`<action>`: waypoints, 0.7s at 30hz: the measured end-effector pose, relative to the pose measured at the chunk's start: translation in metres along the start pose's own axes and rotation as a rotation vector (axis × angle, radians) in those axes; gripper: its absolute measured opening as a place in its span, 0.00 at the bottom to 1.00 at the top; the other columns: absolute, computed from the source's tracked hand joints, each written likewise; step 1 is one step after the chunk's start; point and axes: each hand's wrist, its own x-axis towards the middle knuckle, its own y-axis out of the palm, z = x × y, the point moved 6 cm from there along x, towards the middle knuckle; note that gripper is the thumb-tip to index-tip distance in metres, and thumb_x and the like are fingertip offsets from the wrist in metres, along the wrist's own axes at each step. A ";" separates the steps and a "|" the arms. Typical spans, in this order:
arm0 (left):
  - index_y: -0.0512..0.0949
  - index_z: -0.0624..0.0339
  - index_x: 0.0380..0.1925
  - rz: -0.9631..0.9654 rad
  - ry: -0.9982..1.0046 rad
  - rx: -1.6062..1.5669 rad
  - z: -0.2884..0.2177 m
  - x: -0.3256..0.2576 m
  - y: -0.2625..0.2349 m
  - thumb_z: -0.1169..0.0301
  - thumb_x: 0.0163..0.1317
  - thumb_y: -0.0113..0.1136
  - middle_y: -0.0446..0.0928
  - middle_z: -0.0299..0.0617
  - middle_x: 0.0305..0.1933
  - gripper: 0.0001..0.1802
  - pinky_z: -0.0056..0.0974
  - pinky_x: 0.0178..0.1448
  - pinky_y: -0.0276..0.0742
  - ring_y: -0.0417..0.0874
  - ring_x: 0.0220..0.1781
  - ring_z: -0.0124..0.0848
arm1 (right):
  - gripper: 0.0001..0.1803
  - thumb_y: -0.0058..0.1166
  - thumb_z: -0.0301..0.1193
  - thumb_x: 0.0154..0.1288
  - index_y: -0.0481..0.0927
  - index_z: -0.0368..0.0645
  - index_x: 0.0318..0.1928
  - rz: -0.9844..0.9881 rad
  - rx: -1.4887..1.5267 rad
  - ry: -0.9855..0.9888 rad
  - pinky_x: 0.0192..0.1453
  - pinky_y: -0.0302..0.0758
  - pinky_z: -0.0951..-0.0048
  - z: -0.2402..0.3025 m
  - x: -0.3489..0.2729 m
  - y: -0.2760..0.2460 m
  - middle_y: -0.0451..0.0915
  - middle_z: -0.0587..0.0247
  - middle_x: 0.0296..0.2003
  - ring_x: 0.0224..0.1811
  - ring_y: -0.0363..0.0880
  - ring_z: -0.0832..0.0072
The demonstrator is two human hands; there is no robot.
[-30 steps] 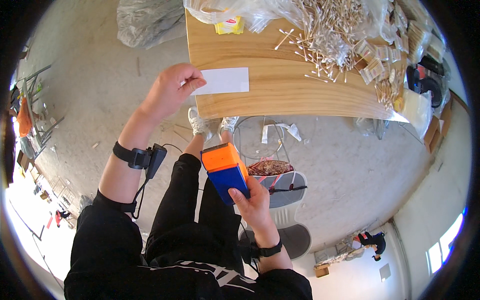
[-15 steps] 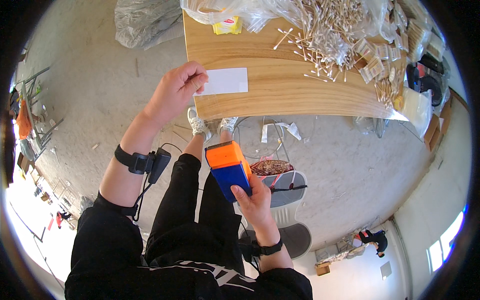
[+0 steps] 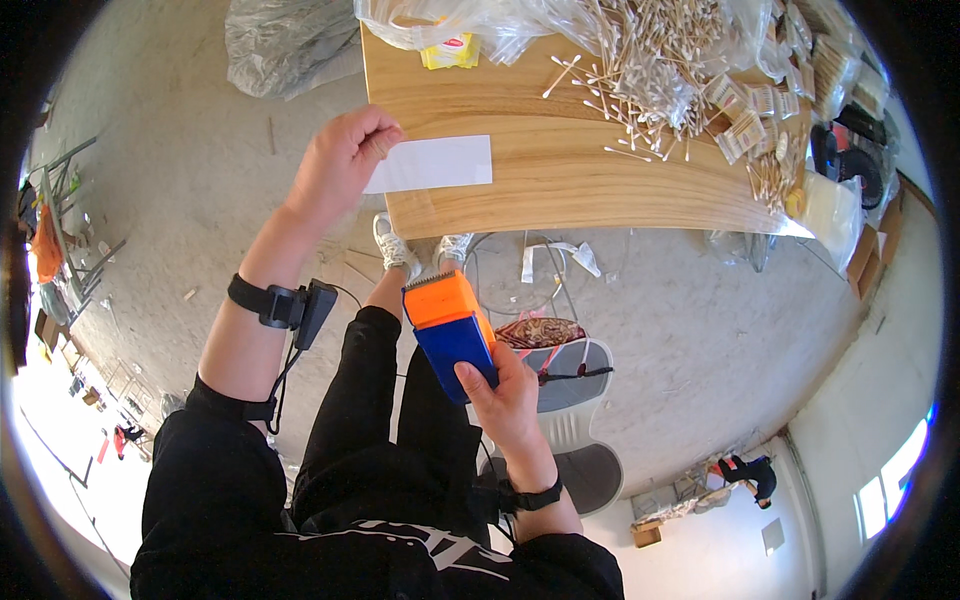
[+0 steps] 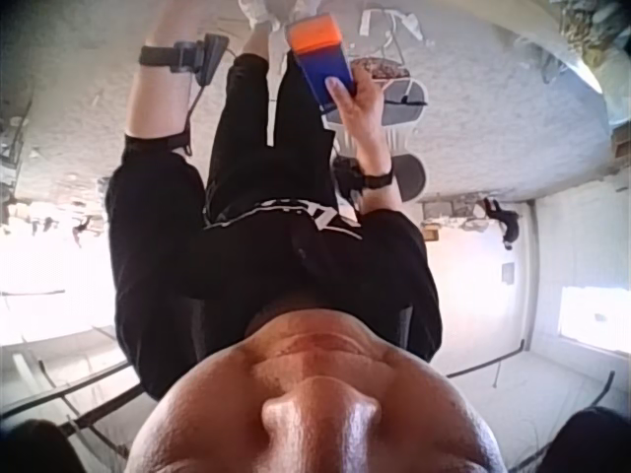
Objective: Packaging cotton swabs into small plastic packets and sealing them.
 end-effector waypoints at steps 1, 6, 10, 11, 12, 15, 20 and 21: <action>0.75 0.66 0.33 -0.001 0.000 -0.001 0.001 0.002 -0.001 0.73 0.64 0.59 0.76 0.45 0.28 0.06 0.35 0.36 0.73 0.77 0.30 0.33 | 0.19 0.62 0.43 0.63 0.77 0.37 0.37 0.004 -0.020 -0.003 0.30 0.70 0.76 0.001 0.000 0.000 0.78 0.64 0.23 0.25 0.71 0.82; 0.76 0.63 0.32 -0.044 0.245 0.121 -0.019 0.003 -0.008 0.74 0.62 0.60 0.77 0.42 0.29 0.05 0.35 0.36 0.73 0.77 0.32 0.35 | 0.18 0.62 0.42 0.64 0.77 0.37 0.36 -0.052 -0.012 0.025 0.29 0.69 0.76 -0.004 0.002 0.004 0.77 0.65 0.22 0.24 0.71 0.83; 0.77 0.56 0.28 -0.150 0.681 0.354 -0.079 -0.024 -0.009 0.72 0.58 0.62 0.78 0.35 0.27 0.03 0.36 0.34 0.70 0.77 0.30 0.31 | 0.17 0.61 0.40 0.66 0.77 0.36 0.36 -0.156 -0.082 0.053 0.28 0.68 0.76 -0.002 0.011 -0.007 0.77 0.65 0.22 0.24 0.70 0.83; 0.77 0.54 0.27 -0.137 0.797 0.369 -0.098 -0.042 -0.002 0.72 0.56 0.62 0.78 0.33 0.27 0.03 0.36 0.34 0.69 0.77 0.30 0.29 | 0.17 0.61 0.40 0.66 0.77 0.36 0.36 -0.167 -0.082 0.056 0.28 0.68 0.76 -0.003 0.012 -0.010 0.77 0.65 0.22 0.24 0.70 0.83; 0.77 0.52 0.26 -0.136 0.878 0.379 -0.116 -0.064 0.004 0.72 0.55 0.62 0.77 0.32 0.27 0.03 0.36 0.35 0.69 0.77 0.31 0.28 | 0.17 0.60 0.39 0.67 0.78 0.36 0.35 -0.209 -0.078 0.043 0.28 0.68 0.77 -0.004 0.012 -0.015 0.77 0.66 0.22 0.24 0.70 0.84; 0.77 0.50 0.28 -0.180 1.242 0.599 -0.160 -0.119 0.023 0.70 0.53 0.58 0.73 0.28 0.27 0.02 0.31 0.39 0.67 0.75 0.31 0.24 | 0.16 0.57 0.39 0.69 0.79 0.35 0.36 -0.294 0.122 0.071 0.28 0.68 0.79 -0.001 0.021 -0.027 0.79 0.67 0.25 0.24 0.72 0.84; 0.76 0.47 0.29 -0.186 1.421 0.444 -0.185 -0.138 0.008 0.69 0.54 0.58 0.72 0.27 0.27 0.03 0.31 0.38 0.63 0.73 0.30 0.24 | 0.17 0.54 0.39 0.71 0.77 0.34 0.42 -0.569 0.463 -0.027 0.30 0.72 0.72 0.008 0.040 -0.072 0.81 0.61 0.31 0.26 0.76 0.76; 0.75 0.47 0.29 -0.156 1.376 0.459 -0.183 -0.134 0.009 0.68 0.55 0.60 0.72 0.26 0.27 0.03 0.31 0.37 0.62 0.73 0.30 0.23 | 0.17 0.54 0.39 0.71 0.77 0.34 0.42 -0.576 0.465 -0.034 0.30 0.72 0.72 -0.001 0.048 -0.085 0.81 0.61 0.31 0.26 0.76 0.76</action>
